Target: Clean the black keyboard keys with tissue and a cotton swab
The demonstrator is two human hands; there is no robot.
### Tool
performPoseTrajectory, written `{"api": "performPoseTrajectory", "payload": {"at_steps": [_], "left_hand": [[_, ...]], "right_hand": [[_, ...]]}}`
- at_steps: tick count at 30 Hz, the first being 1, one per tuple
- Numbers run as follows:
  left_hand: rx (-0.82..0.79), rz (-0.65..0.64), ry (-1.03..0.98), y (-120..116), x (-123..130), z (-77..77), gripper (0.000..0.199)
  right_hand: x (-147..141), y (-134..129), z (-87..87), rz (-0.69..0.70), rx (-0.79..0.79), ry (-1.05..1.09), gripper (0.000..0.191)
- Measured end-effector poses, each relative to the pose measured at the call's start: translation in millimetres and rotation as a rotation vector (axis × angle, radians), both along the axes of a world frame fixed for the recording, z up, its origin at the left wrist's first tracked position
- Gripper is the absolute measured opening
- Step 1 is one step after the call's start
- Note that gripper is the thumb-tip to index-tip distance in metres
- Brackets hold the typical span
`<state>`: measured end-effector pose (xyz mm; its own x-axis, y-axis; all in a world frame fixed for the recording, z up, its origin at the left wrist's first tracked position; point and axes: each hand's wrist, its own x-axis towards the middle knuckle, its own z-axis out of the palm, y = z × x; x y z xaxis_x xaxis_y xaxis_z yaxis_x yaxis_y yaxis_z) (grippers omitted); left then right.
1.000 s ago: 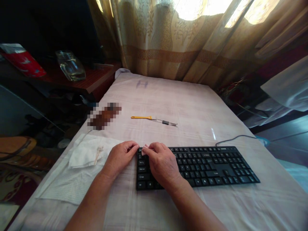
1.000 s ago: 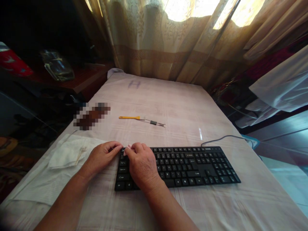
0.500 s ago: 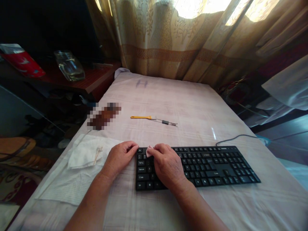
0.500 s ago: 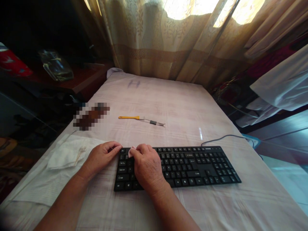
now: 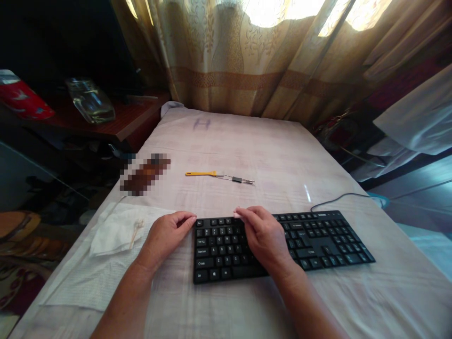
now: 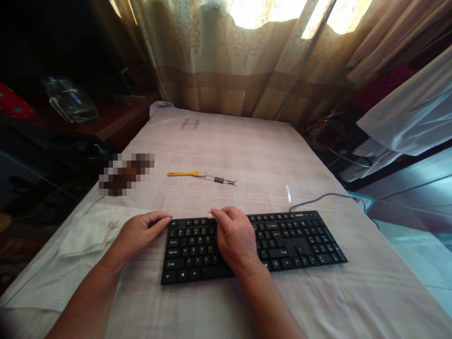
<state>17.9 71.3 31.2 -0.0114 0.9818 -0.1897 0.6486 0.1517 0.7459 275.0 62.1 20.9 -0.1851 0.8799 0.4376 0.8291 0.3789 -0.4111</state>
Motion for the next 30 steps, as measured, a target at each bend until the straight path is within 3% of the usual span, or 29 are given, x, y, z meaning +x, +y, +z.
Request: {"api": "performPoseTrajectory", "payload": {"at_steps": [3, 6, 12, 17, 21, 25, 30], "left_hand": [[-0.018, 0.028, -0.008, 0.1, -1.7, -2.7, 0.04], [-0.022, 0.044, -0.037, 0.6, -0.9, -5.1, 0.041], [-0.007, 0.086, -0.112, 3.1, 7.1, -4.3, 0.044], [0.014, 0.084, -0.101, 3.9, 10.7, -6.0, 0.047], [0.026, 0.063, -0.065, 3.8, 9.8, -8.4, 0.047], [0.025, 0.057, -0.053, 3.5, 9.4, -7.5, 0.049], [0.022, 0.066, -0.021, 3.0, 11.7, -5.3, 0.05]], "right_hand": [[33.2, 10.4, -1.6, -0.132, -0.055, -0.044, 0.028], [47.7, 13.8, -0.2, -0.145, -0.111, -0.132, 0.026], [21.1, 8.3, 6.1, -0.111, -0.065, -0.109, 0.027], [-15.3, 6.8, 12.0, 0.103, -0.007, -0.068, 0.028], [-37.4, 10.6, 14.8, 0.162, -0.048, -0.185, 0.024], [-35.2, 11.4, 14.6, 0.15, -0.09, -0.233, 0.023], [-10.2, 7.9, 12.7, 0.083, -0.091, -0.221, 0.023]]}}
